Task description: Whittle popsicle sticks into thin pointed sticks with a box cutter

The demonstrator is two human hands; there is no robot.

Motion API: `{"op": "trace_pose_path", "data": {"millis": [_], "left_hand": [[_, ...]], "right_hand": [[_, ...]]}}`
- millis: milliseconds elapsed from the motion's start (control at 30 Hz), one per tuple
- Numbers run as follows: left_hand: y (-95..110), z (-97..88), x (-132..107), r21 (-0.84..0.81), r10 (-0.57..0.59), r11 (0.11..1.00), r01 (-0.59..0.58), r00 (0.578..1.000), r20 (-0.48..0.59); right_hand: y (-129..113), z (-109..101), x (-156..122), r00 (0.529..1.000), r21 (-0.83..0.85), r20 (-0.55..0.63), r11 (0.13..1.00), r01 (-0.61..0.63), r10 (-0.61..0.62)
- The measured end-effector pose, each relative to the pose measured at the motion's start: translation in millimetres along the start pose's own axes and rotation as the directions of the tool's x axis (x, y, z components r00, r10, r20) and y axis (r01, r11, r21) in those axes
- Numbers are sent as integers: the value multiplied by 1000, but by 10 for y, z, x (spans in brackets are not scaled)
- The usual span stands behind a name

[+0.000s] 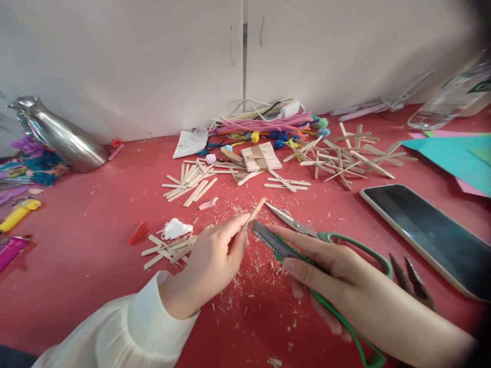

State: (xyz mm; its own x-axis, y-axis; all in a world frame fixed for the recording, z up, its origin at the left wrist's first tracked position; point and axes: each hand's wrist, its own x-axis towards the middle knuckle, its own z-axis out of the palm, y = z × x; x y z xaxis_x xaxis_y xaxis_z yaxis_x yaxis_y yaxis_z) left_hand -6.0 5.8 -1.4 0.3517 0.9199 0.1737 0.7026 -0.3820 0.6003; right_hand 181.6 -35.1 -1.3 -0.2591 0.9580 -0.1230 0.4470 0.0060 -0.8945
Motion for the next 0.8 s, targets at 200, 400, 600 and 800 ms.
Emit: {"op": "trace_pose_path", "data": {"millis": [200, 400, 600, 800], "left_hand": [[-68, -39, 26, -225, -139, 960, 166, 981, 134], [-64, -11, 5, -313, -159, 927, 205, 973, 167], [-30, 1, 3, -315, -157, 927, 204, 973, 168], [-13, 16, -8, -328, -137, 928, 179, 980, 145]], "right_hand": [[-2, -42, -6, 890, -554, -142, 780, 292, -434], [-41, -27, 0, 916, -476, -52, 816, 328, -399], [20, 11, -3, 895, -534, -31, 764, 361, -444], [32, 22, -6, 883, -606, -55, 719, 341, -466]]}}
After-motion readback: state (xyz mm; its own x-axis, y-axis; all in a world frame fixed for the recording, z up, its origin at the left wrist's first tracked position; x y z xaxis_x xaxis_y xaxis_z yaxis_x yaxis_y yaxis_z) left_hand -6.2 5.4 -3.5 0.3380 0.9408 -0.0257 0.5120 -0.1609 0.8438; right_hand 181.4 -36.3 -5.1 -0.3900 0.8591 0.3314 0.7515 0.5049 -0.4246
